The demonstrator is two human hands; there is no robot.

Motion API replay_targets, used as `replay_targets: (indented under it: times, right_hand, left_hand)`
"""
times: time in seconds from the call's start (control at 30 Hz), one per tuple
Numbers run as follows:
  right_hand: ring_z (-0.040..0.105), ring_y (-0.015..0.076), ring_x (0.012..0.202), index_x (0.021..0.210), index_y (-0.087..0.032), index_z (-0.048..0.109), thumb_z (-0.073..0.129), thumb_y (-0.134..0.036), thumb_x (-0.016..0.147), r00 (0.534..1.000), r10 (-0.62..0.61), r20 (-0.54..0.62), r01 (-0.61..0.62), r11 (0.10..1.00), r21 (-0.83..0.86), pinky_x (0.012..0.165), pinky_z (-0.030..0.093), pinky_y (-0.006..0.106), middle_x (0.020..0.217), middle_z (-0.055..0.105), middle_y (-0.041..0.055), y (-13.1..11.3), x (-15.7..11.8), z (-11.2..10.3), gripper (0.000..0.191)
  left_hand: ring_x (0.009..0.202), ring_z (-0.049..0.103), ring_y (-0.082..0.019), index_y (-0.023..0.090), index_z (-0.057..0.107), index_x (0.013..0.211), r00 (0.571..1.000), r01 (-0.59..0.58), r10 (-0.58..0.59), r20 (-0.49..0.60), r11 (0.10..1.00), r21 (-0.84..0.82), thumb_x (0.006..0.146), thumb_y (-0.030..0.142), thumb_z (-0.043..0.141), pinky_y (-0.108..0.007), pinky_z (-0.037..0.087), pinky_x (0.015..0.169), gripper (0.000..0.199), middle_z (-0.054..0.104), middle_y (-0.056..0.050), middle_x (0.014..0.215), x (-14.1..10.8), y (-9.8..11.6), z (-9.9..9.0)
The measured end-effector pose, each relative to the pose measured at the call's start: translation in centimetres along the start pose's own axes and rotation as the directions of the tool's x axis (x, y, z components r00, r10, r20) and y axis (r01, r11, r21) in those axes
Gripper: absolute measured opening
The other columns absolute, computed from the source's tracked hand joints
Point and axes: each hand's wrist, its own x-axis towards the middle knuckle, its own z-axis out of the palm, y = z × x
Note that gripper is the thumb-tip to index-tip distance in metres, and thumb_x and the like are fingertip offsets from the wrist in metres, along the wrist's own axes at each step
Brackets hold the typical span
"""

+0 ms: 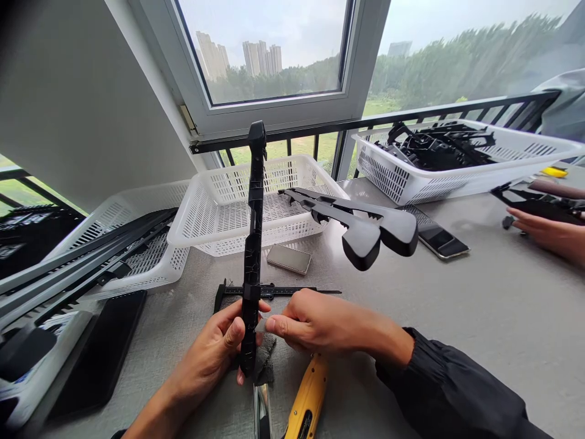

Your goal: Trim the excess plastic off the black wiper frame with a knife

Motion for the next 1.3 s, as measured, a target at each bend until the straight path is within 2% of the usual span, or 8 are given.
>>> replay_targets:
  times: [0.2,0.4,0.57,0.67,0.77,1.0,1.13,1.3]
  right_hand:
    - [0.034,0.0072,0.051,0.060,-0.020,0.043,0.049,-0.061,0.109,0.998,-0.054,0.021,0.054,0.998,0.024,0.050,0.027,0.023,0.056,0.041,-0.0060,-0.2,-0.4,-0.3,0.064]
    - [0.023,0.0082,0.053,0.066,-0.020,0.044,0.042,-0.052,0.113,0.964,-0.223,-0.144,0.182,0.951,-0.251,0.053,0.020,0.028,0.060,0.025,-0.0081,-0.3,-0.5,-0.3,0.057]
    - [0.025,0.0083,0.053,0.068,-0.018,0.056,0.044,-0.047,0.112,0.952,-0.232,-0.200,0.135,0.904,-0.405,0.056,0.018,0.030,0.060,0.025,-0.0075,-0.5,-0.5,0.3,0.055]
    - [0.026,0.0087,0.054,0.077,-0.018,0.069,0.045,-0.044,0.112,0.954,-0.216,-0.207,0.108,0.895,-0.434,0.057,0.018,0.032,0.060,0.027,-0.0071,-0.5,-0.4,0.6,0.050]
    - [0.027,0.0088,0.054,0.080,-0.017,0.072,0.044,-0.044,0.112,0.953,-0.210,-0.218,0.094,0.890,-0.446,0.058,0.017,0.032,0.060,0.029,-0.0067,-0.6,-0.4,0.7,0.050]
    - [0.023,0.0088,0.055,0.068,-0.017,0.059,0.044,-0.042,0.112,0.945,-0.210,-0.249,0.069,0.876,-0.478,0.058,0.016,0.033,0.059,0.029,-0.0067,-0.6,-0.2,1.0,0.052]
    - [0.024,0.0089,0.055,0.066,-0.018,0.054,0.045,-0.041,0.112,0.951,-0.206,-0.230,0.079,0.882,-0.464,0.058,0.017,0.033,0.059,0.029,-0.0068,-0.5,-0.3,1.1,0.052]
    - [0.022,0.0089,0.053,0.064,-0.020,0.040,0.045,-0.044,0.111,0.966,-0.176,-0.188,0.089,0.914,-0.397,0.055,0.017,0.032,0.058,0.025,-0.0070,-0.6,-0.4,0.9,0.053]
  left_hand:
    - [0.046,0.061,-0.006,0.019,0.070,0.127,1.000,-0.021,0.022,0.008,0.998,-0.060,0.090,0.070,0.075,-0.018,0.049,0.046,0.063,0.066,0.002,0.085,0.1,-0.4,-0.2]
    - [0.047,0.061,-0.006,0.018,0.069,0.124,1.000,-0.007,0.008,0.010,0.995,-0.098,0.089,0.069,0.077,-0.017,0.050,0.042,0.063,0.065,0.002,0.084,0.1,-0.5,-0.2]
    - [0.046,0.061,-0.007,0.018,0.068,0.121,1.000,-0.003,0.002,-0.009,0.995,-0.100,0.086,0.070,0.079,-0.017,0.051,0.041,0.063,0.065,0.003,0.081,0.2,-0.2,-0.1]
    - [0.046,0.062,-0.007,0.018,0.068,0.119,1.000,-0.004,0.004,-0.006,0.995,-0.097,0.087,0.069,0.079,-0.016,0.051,0.042,0.062,0.066,0.003,0.081,0.2,-0.1,0.0]
    - [0.046,0.063,-0.006,0.018,0.068,0.118,1.000,-0.014,0.014,0.001,0.995,-0.094,0.087,0.069,0.079,-0.015,0.051,0.042,0.060,0.067,0.003,0.082,0.2,-0.1,0.1]
    - [0.047,0.064,-0.007,0.018,0.067,0.117,1.000,-0.020,0.020,-0.002,0.997,-0.081,0.087,0.069,0.078,-0.017,0.051,0.043,0.060,0.069,0.002,0.083,0.2,-0.2,-0.1]
    - [0.045,0.063,-0.007,0.018,0.067,0.118,1.000,-0.010,0.009,-0.014,0.998,-0.070,0.086,0.070,0.079,-0.017,0.050,0.044,0.062,0.068,0.002,0.081,0.2,-0.2,0.0]
    - [0.044,0.061,-0.006,0.017,0.067,0.118,1.000,-0.007,0.007,0.001,1.000,-0.025,0.086,0.071,0.078,-0.017,0.049,0.042,0.064,0.069,0.002,0.083,0.1,-0.1,0.0]
